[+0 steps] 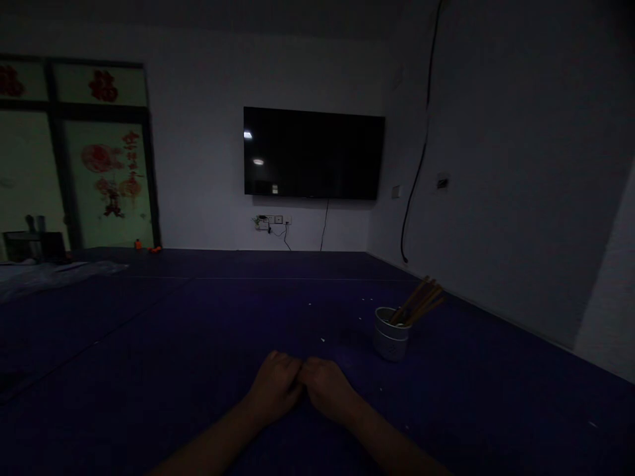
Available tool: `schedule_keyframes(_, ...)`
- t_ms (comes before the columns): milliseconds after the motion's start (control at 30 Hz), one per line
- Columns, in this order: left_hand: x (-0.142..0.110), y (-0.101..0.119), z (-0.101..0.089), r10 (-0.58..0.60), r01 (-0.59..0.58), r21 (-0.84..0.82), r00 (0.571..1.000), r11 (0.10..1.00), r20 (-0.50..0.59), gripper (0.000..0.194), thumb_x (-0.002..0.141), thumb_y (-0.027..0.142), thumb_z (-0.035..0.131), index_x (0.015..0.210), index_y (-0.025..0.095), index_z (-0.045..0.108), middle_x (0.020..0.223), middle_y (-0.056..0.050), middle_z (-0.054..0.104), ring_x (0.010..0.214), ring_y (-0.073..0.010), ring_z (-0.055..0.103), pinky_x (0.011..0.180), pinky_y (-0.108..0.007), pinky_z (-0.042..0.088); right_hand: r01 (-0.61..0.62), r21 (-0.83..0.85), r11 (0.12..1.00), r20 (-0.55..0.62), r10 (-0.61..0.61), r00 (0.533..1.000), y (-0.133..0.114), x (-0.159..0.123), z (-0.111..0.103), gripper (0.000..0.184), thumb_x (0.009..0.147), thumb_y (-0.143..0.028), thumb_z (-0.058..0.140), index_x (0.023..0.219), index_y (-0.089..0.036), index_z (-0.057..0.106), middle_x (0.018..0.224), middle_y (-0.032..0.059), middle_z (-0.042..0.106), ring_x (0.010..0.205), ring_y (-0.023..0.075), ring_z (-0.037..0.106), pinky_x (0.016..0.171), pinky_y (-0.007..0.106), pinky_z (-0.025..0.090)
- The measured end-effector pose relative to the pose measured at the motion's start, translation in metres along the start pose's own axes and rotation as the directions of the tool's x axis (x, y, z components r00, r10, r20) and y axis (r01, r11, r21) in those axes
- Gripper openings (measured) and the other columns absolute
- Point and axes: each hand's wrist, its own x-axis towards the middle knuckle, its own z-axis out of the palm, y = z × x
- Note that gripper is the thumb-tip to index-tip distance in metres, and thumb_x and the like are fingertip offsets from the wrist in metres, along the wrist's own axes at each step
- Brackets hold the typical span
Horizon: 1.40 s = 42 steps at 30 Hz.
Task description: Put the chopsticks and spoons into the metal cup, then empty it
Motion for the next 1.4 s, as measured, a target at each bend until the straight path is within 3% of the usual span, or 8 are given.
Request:
schedule_keyframes(433, 0.0, -0.005, 0.002, 0.028, -0.028, -0.002, 0.998, 1.0, -0.054, 0.016, 0.081, 0.024, 0.047, 0.093, 0.019, 0.056, 0.088, -0.005, 0.065, 0.082, -0.0194, 0.057, 0.078, -0.034, 0.039, -0.013, 0.013, 1.0, -0.037, 0.013, 0.999, 0.0, 0.001, -0.003, 0.027, 0.079, -0.01, 0.04, 0.092, -0.017, 0.063, 0.091, 0.0058, 0.066, 0.084, 0.0172, 0.056, 0.074, 0.027, 0.04)
schedule_keyframes(633, 0.001, -0.012, 0.005, 0.038, -0.034, 0.033, 0.994, 0.999, -0.104, 0.018, 0.084, 0.025, 0.04, 0.088, 0.019, 0.057, 0.082, -0.005, 0.066, 0.074, -0.0172, 0.059, 0.07, -0.03, 0.042, -0.044, 0.019, 0.999, -0.274, 0.048, 0.961, 0.002, 0.002, 0.001, 0.026, 0.077, -0.008, 0.042, 0.083, -0.019, 0.064, 0.081, 0.0039, 0.066, 0.077, 0.0164, 0.056, 0.071, 0.027, 0.043)
schedule_keyframes(700, 0.002, -0.014, 0.005, 0.011, -0.005, 0.048, 0.992, 0.999, -0.127, 0.022, 0.086, 0.027, 0.037, 0.09, 0.019, 0.058, 0.08, -0.006, 0.066, 0.072, -0.0173, 0.059, 0.068, -0.029, 0.043, -0.117, 0.007, 0.993, -0.481, 0.106, 0.87, 0.004, 0.002, -0.001, 0.03, 0.079, -0.006, 0.04, 0.087, -0.019, 0.065, 0.088, 0.0052, 0.066, 0.086, 0.0174, 0.056, 0.077, 0.03, 0.043)
schedule_keyframes(833, 0.002, -0.016, 0.004, -0.02, 0.028, 0.041, 0.983, 0.999, -0.185, 0.029, 0.087, 0.03, 0.036, 0.107, 0.02, 0.055, 0.083, -0.006, 0.067, 0.074, -0.0181, 0.062, 0.068, -0.029, 0.046, -0.376, 0.018, 0.926, -0.818, 0.23, 0.528, 0.014, -0.004, -0.016, 0.038, 0.083, -0.009, 0.039, 0.111, -0.022, 0.059, 0.121, 0.0076, 0.055, 0.113, 0.0219, 0.047, 0.091, 0.04, 0.038)
schedule_keyframes(933, 0.002, -0.017, 0.005, -0.014, 0.019, 0.024, 0.981, 1.0, -0.194, 0.031, 0.088, 0.033, 0.036, 0.11, 0.021, 0.055, 0.084, -0.006, 0.068, 0.074, -0.0176, 0.063, 0.068, -0.029, 0.047, -0.563, 0.072, 0.823, -0.923, 0.269, 0.274, 0.026, -0.012, -0.031, 0.04, 0.085, -0.021, 0.046, 0.125, -0.022, 0.049, 0.137, 0.0116, 0.041, 0.123, 0.0274, 0.038, 0.095, 0.048, 0.034)
schedule_keyframes(1033, 0.002, -0.018, 0.006, -0.003, 0.009, 0.025, 0.979, 1.0, -0.203, 0.032, 0.088, 0.034, 0.035, 0.109, 0.022, 0.055, 0.083, -0.006, 0.069, 0.073, -0.0177, 0.064, 0.068, -0.029, 0.048, -0.649, 0.153, 0.745, -0.955, 0.28, 0.097, 0.041, -0.02, -0.042, 0.061, 0.083, -0.034, 0.054, 0.138, -0.017, 0.031, 0.144, 0.0179, 0.028, 0.129, 0.032, 0.03, 0.096, 0.052, 0.031)
schedule_keyframes(1133, 0.0, -0.018, 0.006, -0.021, 0.027, 0.022, 0.974, 0.999, -0.224, 0.031, 0.088, 0.034, 0.035, 0.108, 0.022, 0.057, 0.084, -0.006, 0.069, 0.073, -0.0181, 0.064, 0.068, -0.03, 0.049, -0.691, 0.258, 0.676, -0.94, 0.341, -0.017, 0.054, -0.029, -0.045, 0.083, 0.079, -0.048, 0.058, 0.143, -0.013, 0.017, 0.145, 0.023, 0.023, 0.131, 0.0352, 0.026, 0.097, 0.054, 0.03)
schedule_keyframes(1400, -0.008, -0.021, 0.001, -0.178, 0.174, -0.042, 0.927, 0.984, -0.33, 0.032, 0.089, 0.032, 0.033, 0.101, 0.021, 0.06, 0.083, -0.007, 0.07, 0.075, -0.0181, 0.065, 0.071, -0.031, 0.048, -0.708, 0.537, 0.458, -0.748, 0.647, -0.15, 0.078, -0.043, -0.032, 0.113, 0.068, -0.064, 0.059, 0.144, -0.005, 0.001, 0.147, 0.0269, 0.013, 0.133, 0.0377, 0.019, 0.1, 0.051, 0.028)
